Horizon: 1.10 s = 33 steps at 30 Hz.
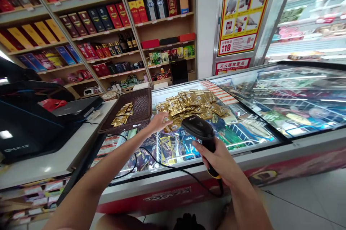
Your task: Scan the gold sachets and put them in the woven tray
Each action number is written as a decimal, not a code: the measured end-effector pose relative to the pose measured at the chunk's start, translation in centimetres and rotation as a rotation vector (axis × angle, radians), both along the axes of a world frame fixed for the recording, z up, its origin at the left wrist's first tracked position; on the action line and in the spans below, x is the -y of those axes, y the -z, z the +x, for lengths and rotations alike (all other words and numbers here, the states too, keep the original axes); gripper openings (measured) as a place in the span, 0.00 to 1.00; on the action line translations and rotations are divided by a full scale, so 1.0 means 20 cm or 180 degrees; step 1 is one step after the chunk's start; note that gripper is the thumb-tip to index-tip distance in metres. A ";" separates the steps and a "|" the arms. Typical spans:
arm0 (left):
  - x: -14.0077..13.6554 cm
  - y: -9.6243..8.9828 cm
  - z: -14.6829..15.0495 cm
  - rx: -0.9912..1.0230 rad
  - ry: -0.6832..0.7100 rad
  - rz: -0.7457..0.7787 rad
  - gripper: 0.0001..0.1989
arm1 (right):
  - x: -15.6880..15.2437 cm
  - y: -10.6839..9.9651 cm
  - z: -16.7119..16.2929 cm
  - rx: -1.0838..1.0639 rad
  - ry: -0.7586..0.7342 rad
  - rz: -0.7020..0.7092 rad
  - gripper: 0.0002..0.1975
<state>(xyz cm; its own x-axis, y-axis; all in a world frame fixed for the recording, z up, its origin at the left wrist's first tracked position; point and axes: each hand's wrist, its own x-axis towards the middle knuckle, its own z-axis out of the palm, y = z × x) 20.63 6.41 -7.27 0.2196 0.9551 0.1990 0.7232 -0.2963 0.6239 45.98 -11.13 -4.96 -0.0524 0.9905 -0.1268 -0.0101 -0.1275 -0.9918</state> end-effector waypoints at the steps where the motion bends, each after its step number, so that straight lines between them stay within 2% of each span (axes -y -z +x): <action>1: 0.00 0.03 0.02 -0.0064 -0.0078 -0.0111 0.23 | 0.02 0.00 0.01 -0.0017 0.0030 0.0003 0.26; 4: 0.01 0.10 0.05 -0.0124 -0.0310 -0.0346 0.32 | 0.06 -0.01 0.04 -0.0029 0.0084 0.0003 0.25; 8: 0.04 0.11 0.01 0.0104 -0.0380 -0.0642 0.28 | 0.08 0.00 0.07 0.0020 -0.0007 0.0028 0.24; 11: 0.05 0.07 -0.03 0.0430 -0.0403 -0.0801 0.23 | 0.09 0.00 0.06 0.0073 -0.0041 0.0050 0.24; 15: 0.06 -0.01 -0.09 0.0914 -0.0436 -0.0802 0.23 | 0.09 -0.03 0.03 0.0178 -0.0148 0.0108 0.25; 23: 0.15 -0.19 -0.23 0.1732 -0.0267 -0.0624 0.25 | 0.04 -0.19 -0.12 0.0476 -0.0473 0.0400 0.22; 27: 0.20 -0.23 -0.27 0.2000 -0.0253 -0.0588 0.27 | 0.02 -0.26 -0.20 0.0559 -0.0643 0.0552 0.22; 33: 0.26 -0.24 -0.32 0.2161 -0.0264 -0.0609 0.25 | 0.02 -0.23 -0.26 0.0728 -0.0782 0.0564 0.22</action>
